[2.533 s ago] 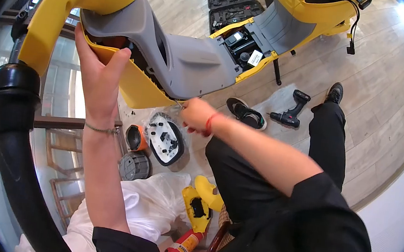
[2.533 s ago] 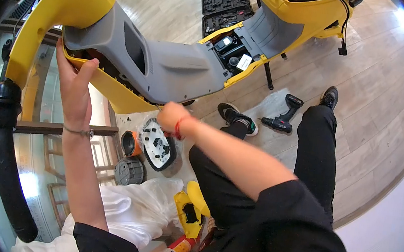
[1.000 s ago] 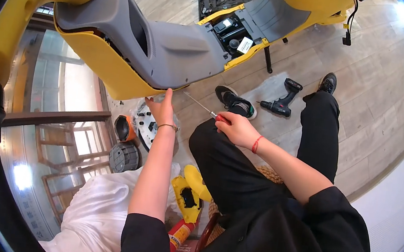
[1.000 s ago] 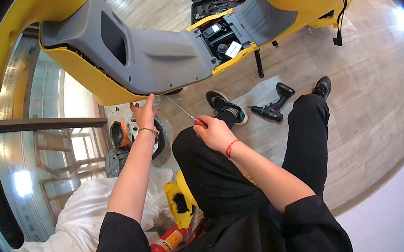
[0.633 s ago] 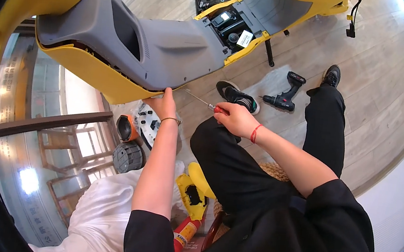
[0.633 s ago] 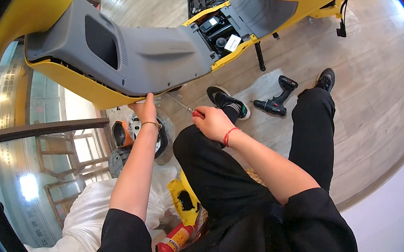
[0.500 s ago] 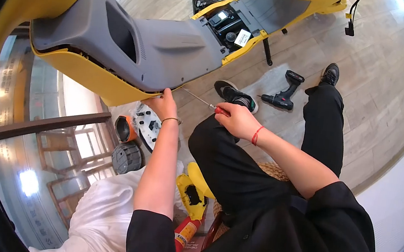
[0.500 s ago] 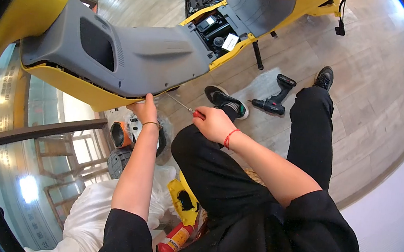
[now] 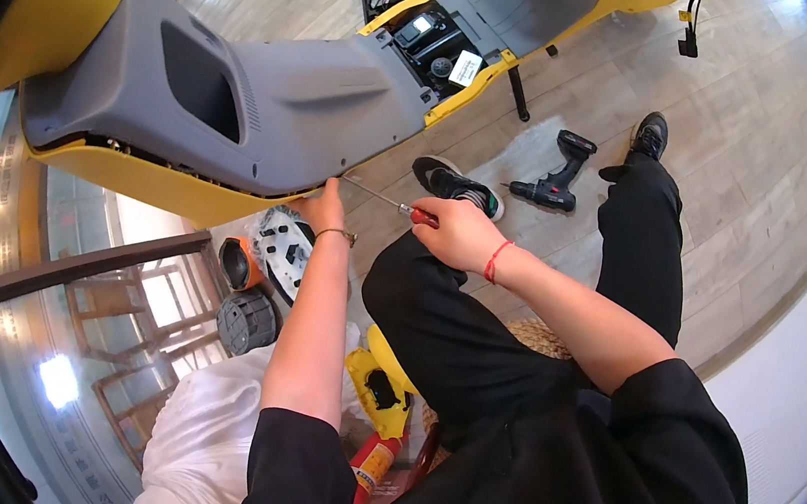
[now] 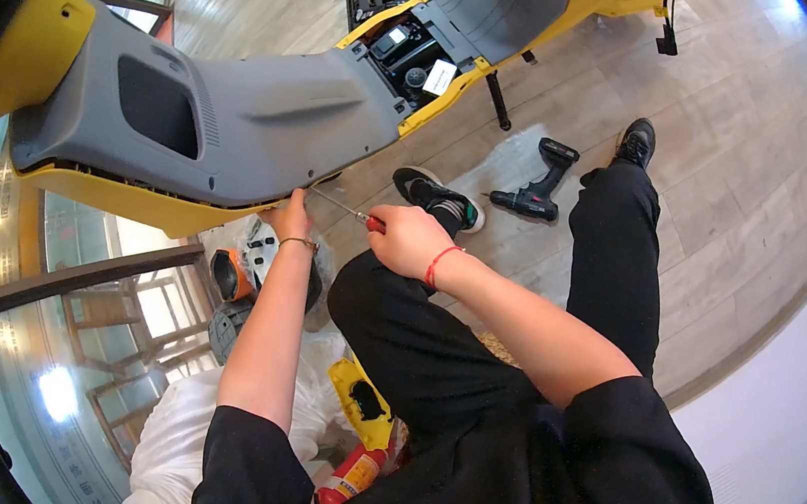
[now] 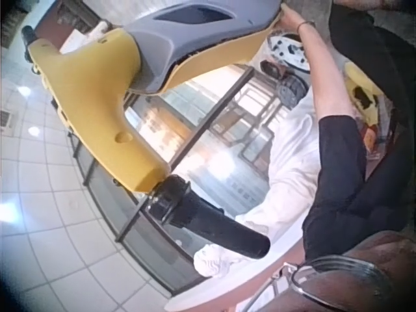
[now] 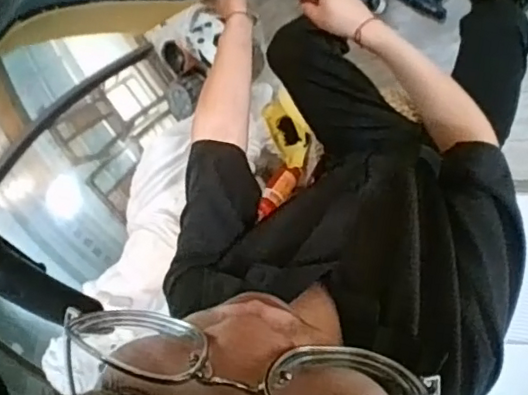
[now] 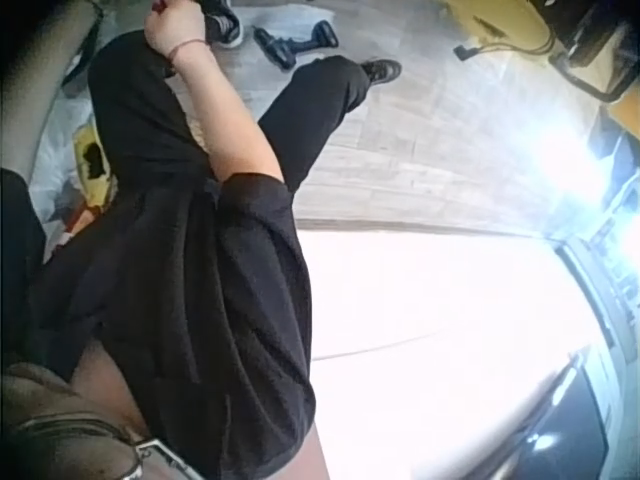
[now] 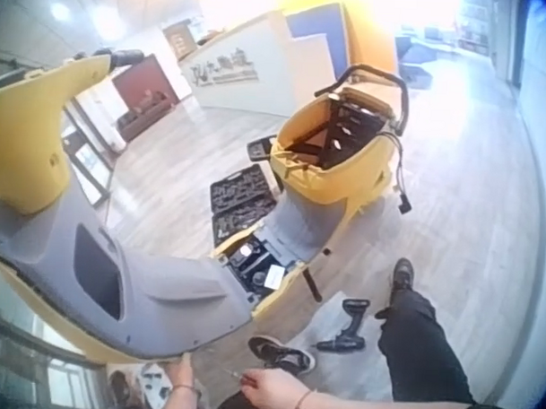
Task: Removing screws and disassembling the front body panels of an electric scooter using a screwdriver.
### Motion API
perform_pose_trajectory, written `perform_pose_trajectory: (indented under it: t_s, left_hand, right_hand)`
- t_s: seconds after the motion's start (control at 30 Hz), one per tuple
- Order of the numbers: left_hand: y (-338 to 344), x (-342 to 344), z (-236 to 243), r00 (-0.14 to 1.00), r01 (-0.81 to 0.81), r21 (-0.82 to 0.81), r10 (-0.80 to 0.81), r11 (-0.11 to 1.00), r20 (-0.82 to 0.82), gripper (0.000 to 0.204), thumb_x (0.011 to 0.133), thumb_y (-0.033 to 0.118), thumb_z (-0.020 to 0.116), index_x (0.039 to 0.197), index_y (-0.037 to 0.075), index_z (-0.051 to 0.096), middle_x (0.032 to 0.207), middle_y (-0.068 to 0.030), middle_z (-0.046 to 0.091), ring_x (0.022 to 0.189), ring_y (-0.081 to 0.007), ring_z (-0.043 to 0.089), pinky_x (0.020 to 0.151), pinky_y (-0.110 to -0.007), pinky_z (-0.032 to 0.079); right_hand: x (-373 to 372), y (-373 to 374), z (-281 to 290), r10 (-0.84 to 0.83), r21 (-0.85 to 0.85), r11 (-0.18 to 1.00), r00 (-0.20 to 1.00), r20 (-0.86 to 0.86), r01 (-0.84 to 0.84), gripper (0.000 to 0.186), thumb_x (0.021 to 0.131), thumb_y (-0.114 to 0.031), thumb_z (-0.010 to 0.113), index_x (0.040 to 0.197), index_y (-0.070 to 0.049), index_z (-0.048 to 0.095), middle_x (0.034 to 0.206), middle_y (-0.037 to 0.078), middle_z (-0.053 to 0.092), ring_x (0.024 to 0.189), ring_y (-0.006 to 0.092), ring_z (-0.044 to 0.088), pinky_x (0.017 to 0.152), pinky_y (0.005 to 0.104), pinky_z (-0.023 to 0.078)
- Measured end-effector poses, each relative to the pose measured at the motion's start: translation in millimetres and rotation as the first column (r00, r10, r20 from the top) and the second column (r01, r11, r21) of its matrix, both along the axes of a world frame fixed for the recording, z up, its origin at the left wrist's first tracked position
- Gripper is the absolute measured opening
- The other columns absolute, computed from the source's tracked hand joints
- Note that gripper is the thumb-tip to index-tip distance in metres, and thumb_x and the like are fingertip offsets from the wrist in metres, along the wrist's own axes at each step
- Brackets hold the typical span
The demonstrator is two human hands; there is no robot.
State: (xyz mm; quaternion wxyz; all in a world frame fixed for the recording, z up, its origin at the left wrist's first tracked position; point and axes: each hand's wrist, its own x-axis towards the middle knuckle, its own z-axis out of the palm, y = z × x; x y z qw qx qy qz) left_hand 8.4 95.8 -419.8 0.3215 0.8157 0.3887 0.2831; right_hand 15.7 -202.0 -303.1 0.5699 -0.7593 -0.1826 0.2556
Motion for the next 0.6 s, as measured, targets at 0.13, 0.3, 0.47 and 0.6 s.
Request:
perform_pose_trajectory:
  t_s: [0.13,0.3,0.47,0.6]
  left_hand:
    - [-52,9,23,0.998,-0.025,-0.461,0.049,0.887,0.04,0.089,0.074,0.014,0.067,0.139,0.004,0.007,0.134,-0.0155,0.036,0.114,-0.0277,0.045,0.091,-0.038,0.035]
    - [-66,9,43,0.991,-0.012,-0.531,0.079,0.847,0.104,0.079,0.074,0.009,0.064,0.137,-0.003,0.018,0.132,-0.0171,0.039,0.11,-0.0276,0.049,0.094,-0.033,0.04]
    - [8,-7,4,0.994,0.053,-0.223,-0.032,0.973,0.101,0.068,0.073,0.008,0.064,0.132,-0.001,0.03,0.13,-0.0138,0.042,0.095,-0.0155,0.056,0.074,-0.029,0.047]
    - [-56,-7,42,0.999,-0.042,-0.484,0.044,0.874,-0.008,0.062,0.074,0.015,0.068,0.124,0.005,0.033,0.114,-0.009,0.051,0.09,-0.0202,0.059,0.07,-0.035,0.048]
  right_hand:
    - [14,-2,7,0.06,-0.247,0.967,0.998,0.001,-0.058,0.024,0.076,-0.016,0.055,0.094,-0.006,0.066,0.089,0.021,0.065,0.086,0.0377,0.062,0.078,0.0417,0.05]
    - [42,9,44,0.203,-0.376,0.911,0.977,0.058,-0.167,0.019,0.075,-0.012,0.053,0.082,-0.002,0.068,0.088,0.023,0.065,0.084,0.0384,0.064,0.076,0.0433,0.051]
    - [29,79,39,0.244,-0.393,0.9,0.966,0.088,-0.191,0.021,0.078,-0.014,0.055,0.09,0.001,0.063,0.093,0.024,0.064,0.087,0.0374,0.064,0.076,0.0435,0.052]
    - [-3,80,-5,0.024,-0.333,0.943,0.999,0.036,-0.011,0.025,0.082,-0.014,0.053,0.102,0.0,0.055,0.094,0.023,0.062,0.088,0.0381,0.063,0.075,0.0444,0.052]
